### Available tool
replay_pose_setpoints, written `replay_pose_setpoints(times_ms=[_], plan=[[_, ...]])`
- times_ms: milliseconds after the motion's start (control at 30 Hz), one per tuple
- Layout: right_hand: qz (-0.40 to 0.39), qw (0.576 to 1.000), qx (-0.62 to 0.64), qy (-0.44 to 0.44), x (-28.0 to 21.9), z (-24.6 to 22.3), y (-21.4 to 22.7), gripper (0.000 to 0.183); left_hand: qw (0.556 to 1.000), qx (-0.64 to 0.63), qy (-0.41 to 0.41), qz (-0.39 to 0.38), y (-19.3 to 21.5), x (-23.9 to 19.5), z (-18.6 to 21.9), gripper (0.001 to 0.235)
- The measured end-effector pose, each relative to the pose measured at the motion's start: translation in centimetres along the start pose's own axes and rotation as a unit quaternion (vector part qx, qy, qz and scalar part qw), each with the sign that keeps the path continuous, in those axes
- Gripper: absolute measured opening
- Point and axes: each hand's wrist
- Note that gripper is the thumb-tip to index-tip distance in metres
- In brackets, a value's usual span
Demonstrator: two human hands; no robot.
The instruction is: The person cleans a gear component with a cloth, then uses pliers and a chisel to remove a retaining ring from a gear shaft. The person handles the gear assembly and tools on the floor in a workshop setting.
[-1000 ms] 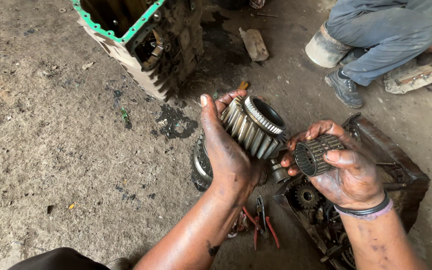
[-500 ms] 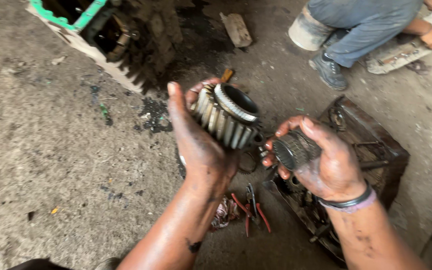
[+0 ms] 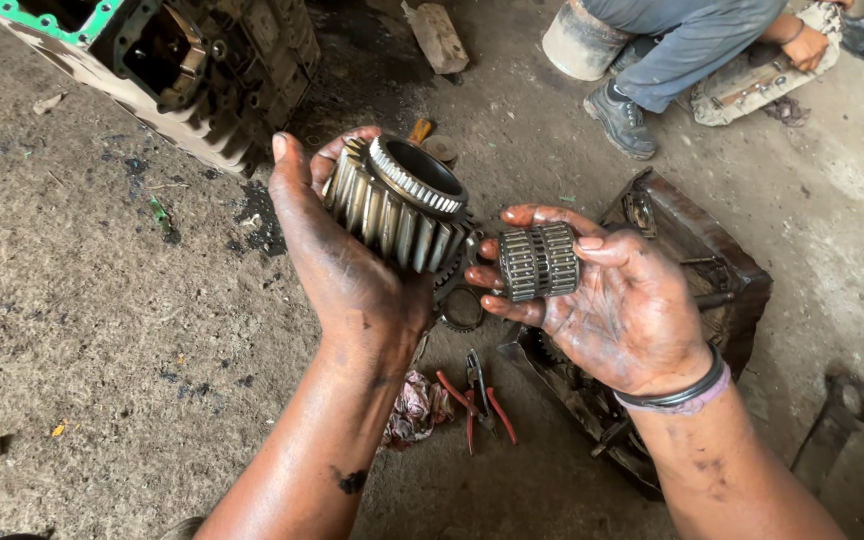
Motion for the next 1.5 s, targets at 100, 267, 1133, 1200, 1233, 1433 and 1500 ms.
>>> replay_pose_setpoints(times_ms=[100,267,1133,1200,1233,1433,1500], plan=[[-0.028,1.0,0.011,0.009,-0.1,0.0,0.1,0.059,1.0,0.001,0.002,-0.007,0.3,0.0,0.1,0.058],[0.01,1.0,-0.014,0.006,0.1,0.5,0.9,0.048,1.0,-0.011,-0.011,-0.016,0.5,0.3,0.2,0.057],[0.106,0.99,0.016,-0.089,0.9,2.9,5.6,0.023,1.0,0.006,-0.015,0.003,0.6,0.3,1.0,0.057],[0.119,0.989,0.015,-0.084,0.7,2.9,5.5,0.019,1.0,-0.009,-0.001,0.027,0.5,0.3,1.0,0.055],[0.108,0.99,0.026,-0.083,0.7,2.8,5.4,0.02,1.0,-0.006,-0.006,0.016,0.6,0.3,0.9,0.056],[0.085,0.993,0.04,-0.076,0.6,2.4,4.3,0.042,1.0,-0.013,-0.007,-0.015,0.7,0.4,0.9,0.057],[0.07,0.994,0.041,-0.071,0.7,2.2,4.1,0.044,1.0,-0.006,-0.011,-0.019,0.7,0.4,1.0,0.057]])
Point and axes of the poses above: each hand's wrist, its own x-axis towards the middle knuckle, its own y-axis out of the back of the hand, z = x × y, and after that the axes turned 7 degrees about -x, right-handed
